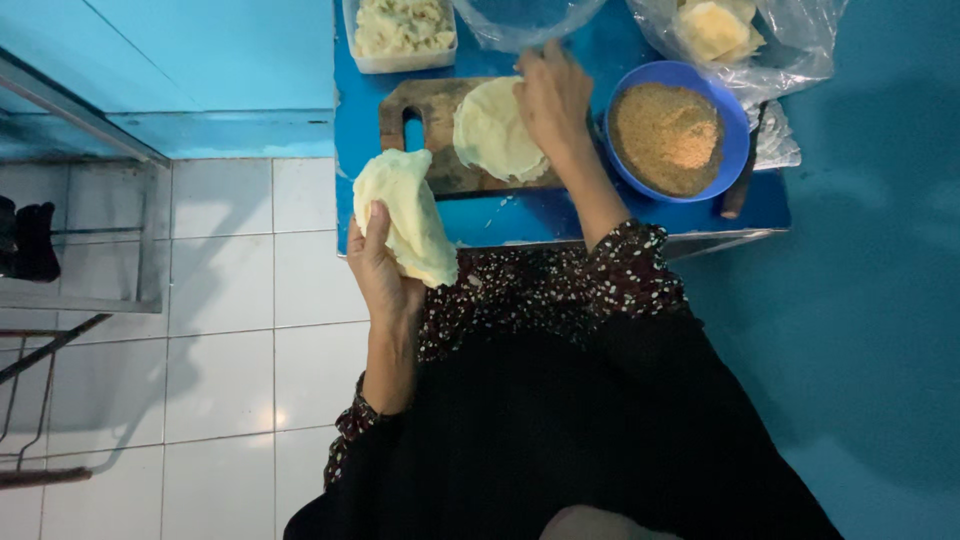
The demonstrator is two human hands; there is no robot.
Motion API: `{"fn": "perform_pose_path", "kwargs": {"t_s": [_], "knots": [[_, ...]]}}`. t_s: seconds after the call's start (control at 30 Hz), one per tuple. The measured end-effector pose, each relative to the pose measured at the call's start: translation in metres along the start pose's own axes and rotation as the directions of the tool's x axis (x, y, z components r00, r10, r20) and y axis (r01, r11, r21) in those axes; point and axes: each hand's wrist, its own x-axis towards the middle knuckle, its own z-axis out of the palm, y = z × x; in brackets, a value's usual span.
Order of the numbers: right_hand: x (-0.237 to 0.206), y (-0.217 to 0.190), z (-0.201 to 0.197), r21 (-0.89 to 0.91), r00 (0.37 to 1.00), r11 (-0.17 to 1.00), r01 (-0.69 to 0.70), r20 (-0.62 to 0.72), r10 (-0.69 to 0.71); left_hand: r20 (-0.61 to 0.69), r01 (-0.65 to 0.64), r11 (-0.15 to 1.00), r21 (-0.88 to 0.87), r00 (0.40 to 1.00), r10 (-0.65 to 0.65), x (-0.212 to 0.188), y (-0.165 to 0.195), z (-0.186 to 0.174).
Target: The person shapes a pale dough mass into flat round discs on a wooden cutting board, pressing and folding pieces by hand. They use a knife to cut a disc into portions, stack dough pieces, and work beside a blue bowl of brown crumbs.
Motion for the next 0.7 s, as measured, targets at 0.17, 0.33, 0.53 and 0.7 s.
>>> {"fn": "perform_pose_path", "kwargs": {"t_s": [0.17, 0.33, 0.53, 0.7], "knots": [[-0.012, 0.007, -0.03, 0.116, 0.998, 0.991, 0.065, -0.028, -0.062, -0.008, 0.006, 1.0, -0.021, 1.0, -0.006, -0.002, 0.004, 0.004], [-0.041, -0.003, -0.061, 0.382, 0.976, 0.923, -0.039, 0.212, -0.047, 0.033, 0.02, 0.999, -0.042, 0.999, -0.018, 0.005, 0.004, 0.007], [-0.077, -0.066, -0.102, 0.76, 0.986, 0.642, -0.097, 0.159, -0.039, 0.037, -0.014, 1.0, -0.021, 0.999, 0.015, 0.012, -0.03, 0.017], [-0.101, -0.092, -0.084, 0.756, 0.974, 0.619, -0.211, 0.218, 0.065, 0.125, -0.085, 0.987, 0.138, 0.99, 0.068, 0.007, -0.051, 0.015]]}}
